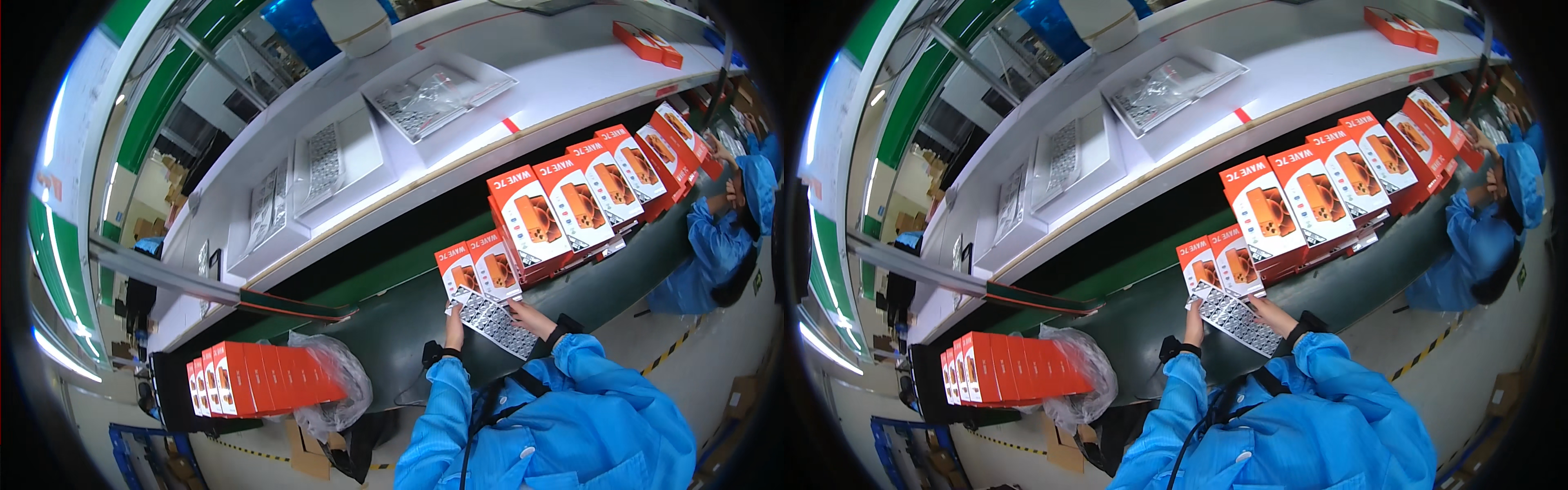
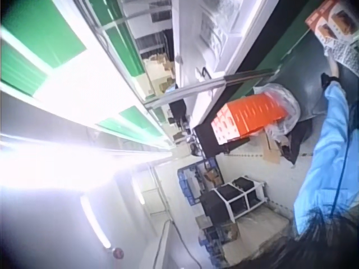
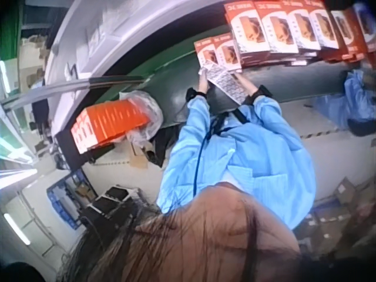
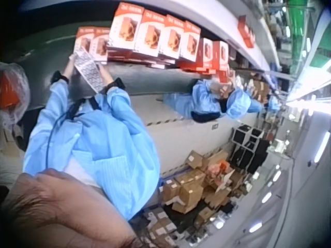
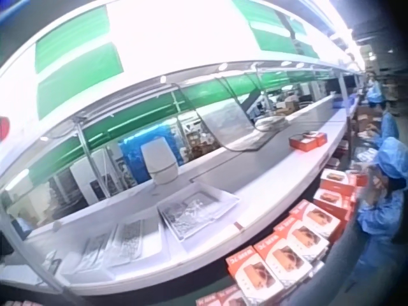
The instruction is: Applying stickers to the backs of product packaging boxes.
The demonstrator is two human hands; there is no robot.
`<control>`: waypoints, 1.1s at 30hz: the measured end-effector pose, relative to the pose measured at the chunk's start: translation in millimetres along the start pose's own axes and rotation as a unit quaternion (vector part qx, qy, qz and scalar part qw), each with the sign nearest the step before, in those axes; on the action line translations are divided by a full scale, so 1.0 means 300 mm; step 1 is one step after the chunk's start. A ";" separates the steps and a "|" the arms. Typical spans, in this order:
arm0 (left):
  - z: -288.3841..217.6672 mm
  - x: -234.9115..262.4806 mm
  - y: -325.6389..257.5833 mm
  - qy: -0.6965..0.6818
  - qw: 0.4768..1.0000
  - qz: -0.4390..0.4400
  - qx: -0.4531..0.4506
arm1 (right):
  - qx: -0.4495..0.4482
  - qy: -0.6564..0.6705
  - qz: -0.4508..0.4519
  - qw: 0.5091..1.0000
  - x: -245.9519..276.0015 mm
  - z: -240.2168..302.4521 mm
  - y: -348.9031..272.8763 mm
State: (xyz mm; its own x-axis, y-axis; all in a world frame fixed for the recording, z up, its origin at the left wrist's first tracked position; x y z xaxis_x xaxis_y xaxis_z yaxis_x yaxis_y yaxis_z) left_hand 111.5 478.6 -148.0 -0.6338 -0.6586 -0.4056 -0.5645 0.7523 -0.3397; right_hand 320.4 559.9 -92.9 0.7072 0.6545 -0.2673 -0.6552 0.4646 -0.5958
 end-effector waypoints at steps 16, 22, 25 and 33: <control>-0.105 0.001 -0.099 0.135 0.989 0.016 -0.052 | 0.082 -0.180 -0.182 0.963 -0.099 -0.067 -0.094; -0.523 0.150 -0.428 0.194 0.971 0.066 -0.123 | 0.300 -0.287 -0.150 0.897 -0.549 0.125 -0.331; -0.792 0.287 -0.724 0.204 0.965 0.040 -0.163 | 0.240 -0.137 0.112 0.954 -0.902 0.148 -0.400; -1.033 0.752 -1.236 0.058 0.979 -0.041 -0.192 | 0.183 -0.120 0.161 0.963 -1.562 0.029 -0.541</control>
State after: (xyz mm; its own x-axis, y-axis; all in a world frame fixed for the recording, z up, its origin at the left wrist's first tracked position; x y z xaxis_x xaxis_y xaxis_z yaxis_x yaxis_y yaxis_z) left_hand 13.9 46.7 149.4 -0.6212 -0.7308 -0.2828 -0.7591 0.6508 -0.0144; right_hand 93.0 182.9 135.8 0.3997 0.8979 -0.1844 -0.9104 0.3654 -0.1940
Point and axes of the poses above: each hand's wrist, its own y-axis towards the middle knuckle, its own x-axis out of the back of the hand, z = x × y, the point moved 6 cm from there along y, towards the middle knuckle, and after that the axes turned 4 degrees about -y, right-handed, at the moved point
